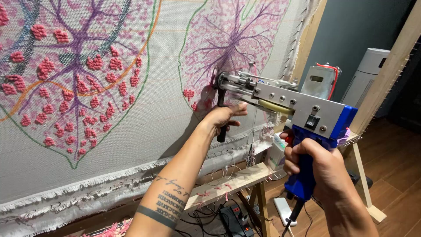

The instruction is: Using a tufting gun to apply pink and purple yarn into a leaf design on a rug canvas.

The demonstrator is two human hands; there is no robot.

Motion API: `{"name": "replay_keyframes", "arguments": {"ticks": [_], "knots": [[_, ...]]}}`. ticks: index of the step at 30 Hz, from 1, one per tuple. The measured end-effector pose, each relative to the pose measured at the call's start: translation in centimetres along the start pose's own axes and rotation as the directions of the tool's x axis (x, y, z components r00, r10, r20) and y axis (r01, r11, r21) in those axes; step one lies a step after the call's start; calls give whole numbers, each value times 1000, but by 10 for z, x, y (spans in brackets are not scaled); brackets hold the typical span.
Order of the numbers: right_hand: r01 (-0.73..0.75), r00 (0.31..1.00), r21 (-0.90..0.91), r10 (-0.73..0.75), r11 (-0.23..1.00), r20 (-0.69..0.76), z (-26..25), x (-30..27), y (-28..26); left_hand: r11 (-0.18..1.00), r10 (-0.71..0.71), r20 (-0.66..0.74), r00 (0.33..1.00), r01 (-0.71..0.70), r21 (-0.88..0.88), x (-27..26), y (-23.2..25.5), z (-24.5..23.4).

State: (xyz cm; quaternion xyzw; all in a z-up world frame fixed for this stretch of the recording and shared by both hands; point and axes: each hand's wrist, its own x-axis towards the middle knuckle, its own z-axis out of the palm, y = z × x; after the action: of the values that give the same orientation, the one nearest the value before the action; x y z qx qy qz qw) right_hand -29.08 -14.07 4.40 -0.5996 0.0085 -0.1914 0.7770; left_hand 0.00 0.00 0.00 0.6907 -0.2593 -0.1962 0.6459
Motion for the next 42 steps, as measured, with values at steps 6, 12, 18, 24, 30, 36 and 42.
{"name": "replay_keyframes", "arguments": {"ticks": [6,12,18,24,30,36,42], "knots": [[-9,999,75,6,997,42,-15,12,5,1000,-22,-7,1000,22,14,-3,12,3],[149,985,111,-157,983,67,-49,15,9,994,52,62,997,-46,-101,-15,18,15],[62,996,87,-68,994,66,-142,16,35,972,223,287,932,-188,-143,-27,24,52],[-16,986,-95,0,995,-166,-153,-10,21,980,199,315,928,-198,-36,-30,29,75],[-11,998,-51,7,999,-69,-184,1,36,965,261,322,910,-245,-89,-13,16,80],[-39,999,-55,39,998,-3,-189,-4,31,976,216,259,941,-215,-33,-44,38,87],[69,994,-75,-62,995,93,-181,-5,33,943,332,391,859,-295,-153,1,-12,72]]}}
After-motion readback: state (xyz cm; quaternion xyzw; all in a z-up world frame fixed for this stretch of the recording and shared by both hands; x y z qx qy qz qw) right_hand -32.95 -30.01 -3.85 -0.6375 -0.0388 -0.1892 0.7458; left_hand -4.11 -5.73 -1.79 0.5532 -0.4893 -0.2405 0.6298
